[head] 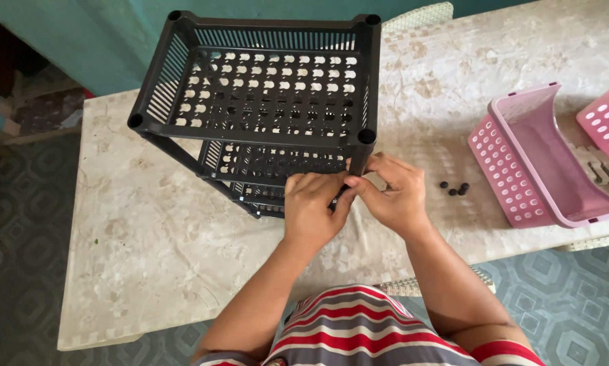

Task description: The person assembles a black plastic storage rack by inserting vertical rods into corner holes and securing them with small black caps. The person then attaches white plastic clips to the sides of pink plastic baskets.

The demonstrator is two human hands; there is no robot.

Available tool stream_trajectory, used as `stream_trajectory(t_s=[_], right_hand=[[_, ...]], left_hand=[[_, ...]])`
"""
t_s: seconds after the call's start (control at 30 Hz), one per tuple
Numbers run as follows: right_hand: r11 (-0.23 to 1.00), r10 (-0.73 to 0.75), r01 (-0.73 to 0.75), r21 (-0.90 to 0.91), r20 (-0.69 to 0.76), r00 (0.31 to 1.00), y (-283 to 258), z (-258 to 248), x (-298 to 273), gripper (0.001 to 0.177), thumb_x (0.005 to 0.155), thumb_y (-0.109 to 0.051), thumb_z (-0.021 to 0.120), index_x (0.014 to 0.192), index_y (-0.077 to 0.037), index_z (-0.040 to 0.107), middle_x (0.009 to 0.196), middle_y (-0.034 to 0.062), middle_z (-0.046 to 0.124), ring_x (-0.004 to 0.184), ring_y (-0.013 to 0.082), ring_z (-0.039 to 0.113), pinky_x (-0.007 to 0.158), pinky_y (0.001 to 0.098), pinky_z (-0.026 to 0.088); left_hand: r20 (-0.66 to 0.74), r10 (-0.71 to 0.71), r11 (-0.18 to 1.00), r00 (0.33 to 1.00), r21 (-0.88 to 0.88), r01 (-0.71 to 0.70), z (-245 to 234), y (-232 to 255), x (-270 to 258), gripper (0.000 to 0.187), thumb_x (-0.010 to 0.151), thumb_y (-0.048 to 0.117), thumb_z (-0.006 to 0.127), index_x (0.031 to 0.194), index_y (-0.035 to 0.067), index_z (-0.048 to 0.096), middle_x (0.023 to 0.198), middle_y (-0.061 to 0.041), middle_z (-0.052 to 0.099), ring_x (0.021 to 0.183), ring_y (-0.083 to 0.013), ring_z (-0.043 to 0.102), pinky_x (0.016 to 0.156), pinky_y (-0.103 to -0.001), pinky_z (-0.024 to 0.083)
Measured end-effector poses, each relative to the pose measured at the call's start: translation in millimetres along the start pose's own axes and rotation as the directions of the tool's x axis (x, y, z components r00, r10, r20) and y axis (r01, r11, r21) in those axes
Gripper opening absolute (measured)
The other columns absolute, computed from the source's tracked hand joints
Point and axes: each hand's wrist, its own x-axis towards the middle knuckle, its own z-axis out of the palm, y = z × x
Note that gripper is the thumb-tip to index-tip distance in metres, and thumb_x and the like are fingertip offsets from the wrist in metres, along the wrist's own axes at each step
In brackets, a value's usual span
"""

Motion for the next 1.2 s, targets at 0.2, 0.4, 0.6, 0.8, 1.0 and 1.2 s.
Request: stream_trajectory(t_s=[0.2,0.4,0.6,0.8,1.0,1.2], right_hand=[[1.0,0.002,-0.005,-0.024,-0.126,0.992,0.9,18.0,-19.2,0.04,0.077,-0.009,0.089,0.111,0.002,0.07,0.103,0.0128,0.07,0.089,0.0225,0.068,0.079,0.0321,0.056],[0.995,0.094,-0.098,-0.029,-0.112,0.989,10.5,27.1,-37.2,0.032,0.081,-0.006,0.087,0.109,0.001,0.071,0.109,0.0138,0.071,0.084,0.0209,0.068,0.074,0.0308,0.056],[0.98,0.151,-0.174,-0.099,-0.206,0.967,52.0,10.4,-15.6,0.024,0.091,0.0,0.08,0.114,0.001,0.074,0.099,0.011,0.072,0.083,0.0176,0.068,0.073,0.0308,0.055],[0.978,0.208,-0.198,0.071,-0.196,0.958,75.6,-2.3,10.7,0.035,0.1,0.002,0.071,0.135,0.001,0.065,0.118,0.0125,0.072,0.105,0.015,0.072,0.089,0.0276,0.059],[0.987,0.093,-0.116,-0.11,-0.197,0.976,60.1,1.7,10.8,0.042,0.094,0.002,0.075,0.134,0.003,0.062,0.12,0.0161,0.07,0.106,0.0245,0.069,0.088,0.0347,0.058],[0.967,-0.235,0.226,-0.114,-0.071,0.969,-0.1,41.6,-29.8,0.033,0.081,-0.006,0.086,0.109,-0.009,0.068,0.11,0.0085,0.07,0.104,0.0295,0.068,0.093,0.0396,0.054]], left_hand=[[0.054,0.053,0.993,0.997,0.107,-0.058,-12.0,-10.6,-6.9,0.032,0.084,0.024,0.077,0.111,0.008,0.074,0.104,-0.006,0.074,0.102,-0.0284,0.068,0.1,-0.046,0.038],[0.049,-0.079,0.897,0.996,0.44,0.049,-51.0,-53.1,-15.5,0.037,0.08,0.031,0.08,0.114,0.017,0.075,0.112,-0.005,0.073,0.116,-0.0322,0.063,0.114,-0.059,0.026],[0.187,-0.1,0.969,0.977,0.242,0.053,-29.1,-17.0,-17.4,0.045,0.089,0.028,0.078,0.128,0.008,0.07,0.12,-0.015,0.067,0.111,-0.0344,0.061,0.1,-0.052,0.04],[0.136,0.13,0.989,0.982,-0.08,-0.12,-47.8,17.4,-25.3,0.049,0.089,0.023,0.08,0.133,0.008,0.066,0.134,-0.015,0.065,0.12,-0.0333,0.064,0.104,-0.045,0.05],[-0.446,0.04,0.999,0.894,0.033,-0.028,-89.5,4.1,-52.5,0.014,0.095,0.01,0.072,0.106,0.007,0.064,0.089,-0.008,0.069,0.078,-0.0212,0.065,0.071,-0.032,0.052],[-0.158,-0.338,0.907,0.928,-0.316,0.277,-103.0,-18.6,-42.0,0.034,0.105,0.021,0.06,0.127,-0.004,0.067,0.107,-0.012,0.065,0.093,-0.021,0.058,0.083,-0.03,0.045]])
